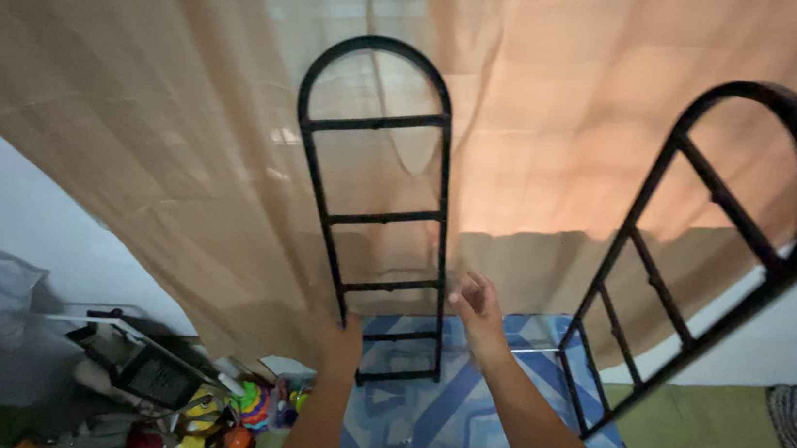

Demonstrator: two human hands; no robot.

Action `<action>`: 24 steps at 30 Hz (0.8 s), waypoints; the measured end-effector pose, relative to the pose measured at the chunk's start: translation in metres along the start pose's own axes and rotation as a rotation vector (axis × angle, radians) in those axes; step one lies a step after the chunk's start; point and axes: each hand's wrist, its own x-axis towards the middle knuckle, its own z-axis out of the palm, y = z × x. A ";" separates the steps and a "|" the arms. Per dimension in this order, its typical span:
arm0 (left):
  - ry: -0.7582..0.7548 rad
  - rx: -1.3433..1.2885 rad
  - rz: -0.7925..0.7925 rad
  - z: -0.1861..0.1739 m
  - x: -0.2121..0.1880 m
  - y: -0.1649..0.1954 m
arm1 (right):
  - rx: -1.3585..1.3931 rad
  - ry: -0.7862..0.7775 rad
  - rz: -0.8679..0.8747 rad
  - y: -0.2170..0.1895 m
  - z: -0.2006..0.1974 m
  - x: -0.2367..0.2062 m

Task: The person assembles a wire shelving rack on the floor. They position the black metal side frames, align the chrome wire shelf panels, and fit the shelf edges onto the frame supports, working around the rack and pressing shelves into place by hand.

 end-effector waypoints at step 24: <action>-0.670 0.102 0.203 0.215 -0.186 -0.074 | -0.647 0.444 0.124 0.118 -0.217 -0.120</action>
